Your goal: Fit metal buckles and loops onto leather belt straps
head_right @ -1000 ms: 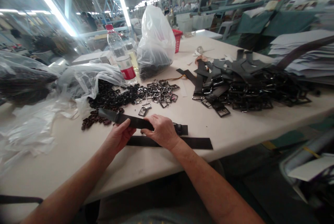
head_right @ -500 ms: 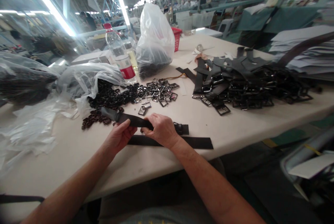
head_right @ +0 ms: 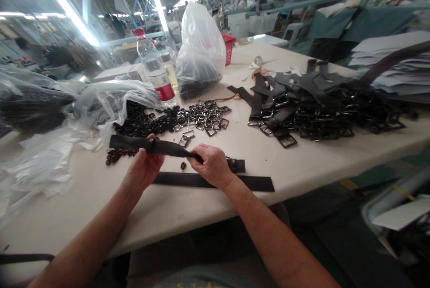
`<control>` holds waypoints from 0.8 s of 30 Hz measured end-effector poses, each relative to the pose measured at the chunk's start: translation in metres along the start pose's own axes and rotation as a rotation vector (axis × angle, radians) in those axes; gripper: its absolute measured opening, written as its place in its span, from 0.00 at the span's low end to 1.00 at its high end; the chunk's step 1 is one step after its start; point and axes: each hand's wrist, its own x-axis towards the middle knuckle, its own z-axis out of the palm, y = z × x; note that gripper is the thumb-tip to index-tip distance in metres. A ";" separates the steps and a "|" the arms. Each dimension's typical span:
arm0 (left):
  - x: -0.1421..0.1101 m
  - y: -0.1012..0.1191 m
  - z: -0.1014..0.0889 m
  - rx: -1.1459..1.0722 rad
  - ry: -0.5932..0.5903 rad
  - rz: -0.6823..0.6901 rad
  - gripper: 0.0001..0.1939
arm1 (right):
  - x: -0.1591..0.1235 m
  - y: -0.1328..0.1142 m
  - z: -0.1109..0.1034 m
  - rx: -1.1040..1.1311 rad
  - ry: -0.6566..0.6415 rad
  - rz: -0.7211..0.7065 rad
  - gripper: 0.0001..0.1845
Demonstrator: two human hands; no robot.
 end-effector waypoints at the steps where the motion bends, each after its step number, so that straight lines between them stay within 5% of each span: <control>1: 0.000 -0.001 0.000 0.011 0.001 0.019 0.31 | 0.000 0.000 0.000 0.012 0.000 0.003 0.06; 13: -0.012 -0.025 0.002 0.694 -0.310 0.176 0.18 | -0.005 -0.003 0.011 -0.166 -0.073 -0.133 0.03; 19: -0.015 -0.029 0.010 0.821 -0.287 0.279 0.13 | -0.004 -0.003 0.015 -0.293 -0.088 -0.187 0.03; 24: -0.014 -0.024 0.007 0.818 -0.251 0.231 0.14 | -0.003 -0.004 0.000 -0.295 -0.184 -0.122 0.17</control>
